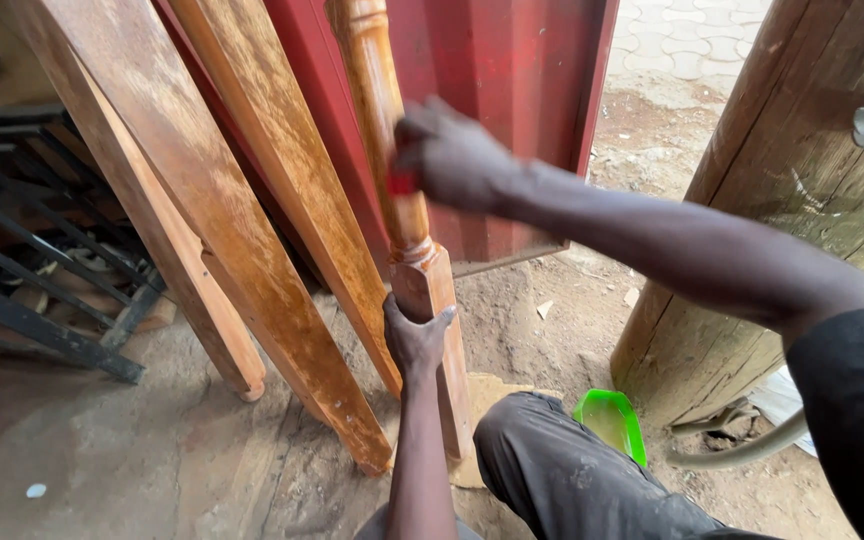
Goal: Applying polish or finish to turned wooden posts using a cloth
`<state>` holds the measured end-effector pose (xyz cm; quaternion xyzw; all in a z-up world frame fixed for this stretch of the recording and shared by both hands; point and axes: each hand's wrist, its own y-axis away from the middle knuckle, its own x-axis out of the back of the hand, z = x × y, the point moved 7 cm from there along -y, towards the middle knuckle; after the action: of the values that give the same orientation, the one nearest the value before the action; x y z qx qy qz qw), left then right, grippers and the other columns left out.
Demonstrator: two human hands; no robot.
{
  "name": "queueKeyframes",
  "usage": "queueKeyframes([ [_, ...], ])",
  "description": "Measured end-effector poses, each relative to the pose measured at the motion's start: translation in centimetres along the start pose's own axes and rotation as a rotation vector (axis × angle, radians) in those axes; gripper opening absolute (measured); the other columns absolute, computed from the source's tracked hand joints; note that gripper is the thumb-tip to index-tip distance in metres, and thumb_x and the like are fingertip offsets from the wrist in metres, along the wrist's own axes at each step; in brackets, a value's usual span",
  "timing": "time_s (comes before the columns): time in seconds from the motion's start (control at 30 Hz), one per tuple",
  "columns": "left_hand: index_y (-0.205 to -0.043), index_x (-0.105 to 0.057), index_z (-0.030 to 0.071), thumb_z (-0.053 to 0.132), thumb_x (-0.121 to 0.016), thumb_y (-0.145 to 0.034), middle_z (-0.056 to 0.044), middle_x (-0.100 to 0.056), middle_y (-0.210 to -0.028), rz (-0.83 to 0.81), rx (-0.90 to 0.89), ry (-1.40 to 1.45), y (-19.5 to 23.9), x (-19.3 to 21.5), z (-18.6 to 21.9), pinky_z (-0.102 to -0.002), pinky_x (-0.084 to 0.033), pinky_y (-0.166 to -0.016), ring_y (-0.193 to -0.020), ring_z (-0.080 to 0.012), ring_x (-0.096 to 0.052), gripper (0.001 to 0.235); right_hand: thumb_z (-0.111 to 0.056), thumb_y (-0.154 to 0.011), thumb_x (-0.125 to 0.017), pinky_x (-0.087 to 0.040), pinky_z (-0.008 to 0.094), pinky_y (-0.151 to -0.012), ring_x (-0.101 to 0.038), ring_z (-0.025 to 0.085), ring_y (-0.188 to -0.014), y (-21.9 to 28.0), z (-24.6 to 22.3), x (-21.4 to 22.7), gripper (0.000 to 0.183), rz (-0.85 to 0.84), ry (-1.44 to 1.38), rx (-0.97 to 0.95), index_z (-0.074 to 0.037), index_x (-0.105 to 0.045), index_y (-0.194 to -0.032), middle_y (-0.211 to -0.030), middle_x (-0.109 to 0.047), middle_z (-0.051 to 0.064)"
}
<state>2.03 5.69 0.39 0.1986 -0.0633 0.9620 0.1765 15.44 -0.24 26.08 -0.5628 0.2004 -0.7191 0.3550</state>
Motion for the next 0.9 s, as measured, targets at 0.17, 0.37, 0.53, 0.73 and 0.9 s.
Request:
queueKeyframes([
  [0.17,-0.142,-0.05,0.005,0.029,-0.096,-0.061,-0.024,-0.06,-0.136,0.025,-0.048,0.029,0.2,0.0,-0.1,-0.055,-0.044,-0.111,-0.132,-0.0449,-0.056,0.097,-0.025,-0.093,-0.076,-0.053,0.047,-0.079,-0.059,0.038,-0.1,-2.3,4.6,4.4,0.022,0.411,0.052,-0.108,-0.016,-0.074,-0.113,-0.113,-0.053,0.011],
  [0.37,-0.142,-0.05,0.009,0.03,-0.097,-0.063,-0.017,-0.061,-0.137,0.023,-0.012,0.024,0.1,-0.1,0.2,-0.051,-0.044,-0.112,-0.134,-0.038,-0.056,0.094,-0.005,-0.089,-0.07,-0.051,0.046,-0.083,-0.055,0.035,-0.09,5.2,-7.8,-0.2,0.008,0.253,0.064,0.187,-0.012,-0.071,-0.092,-0.096,-0.052,0.01],
  [0.53,-0.14,-0.05,0.013,0.03,-0.095,-0.063,-0.014,-0.061,-0.134,0.03,0.012,-0.012,0.8,-0.2,0.7,-0.054,-0.047,-0.109,-0.131,-0.038,-0.058,0.09,0.0,-0.084,-0.069,-0.053,0.037,-0.069,-0.052,0.033,-0.091,7.1,-10.0,-1.6,0.011,0.089,-0.052,0.076,-0.007,-0.065,-0.091,-0.099,-0.046,0.01],
  [0.73,-0.134,-0.05,0.011,0.031,-0.095,-0.063,-0.012,-0.061,-0.126,0.148,-0.003,-0.049,0.5,-1.6,-1.4,-0.056,-0.052,-0.101,-0.125,-0.037,-0.061,0.086,-0.007,-0.087,-0.071,-0.05,0.037,-0.077,-0.051,0.028,-0.083,3.6,-5.6,0.4,0.007,0.251,0.081,0.076,-0.012,-0.07,-0.082,-0.091,-0.047,0.005],
  [0.9,-0.122,-0.049,0.007,0.032,-0.096,-0.057,-0.019,-0.059,-0.118,0.292,-0.069,-0.035,1.1,-2.2,-1.0,-0.057,-0.052,-0.09,-0.112,-0.0427,-0.061,0.084,-0.003,-0.092,-0.072,-0.051,0.042,-0.071,-0.049,0.033,-0.093,3.8,-5.6,1.5,0.006,0.267,0.034,-0.05,-0.006,-0.071,-0.097,-0.104,-0.051,0.012],
])
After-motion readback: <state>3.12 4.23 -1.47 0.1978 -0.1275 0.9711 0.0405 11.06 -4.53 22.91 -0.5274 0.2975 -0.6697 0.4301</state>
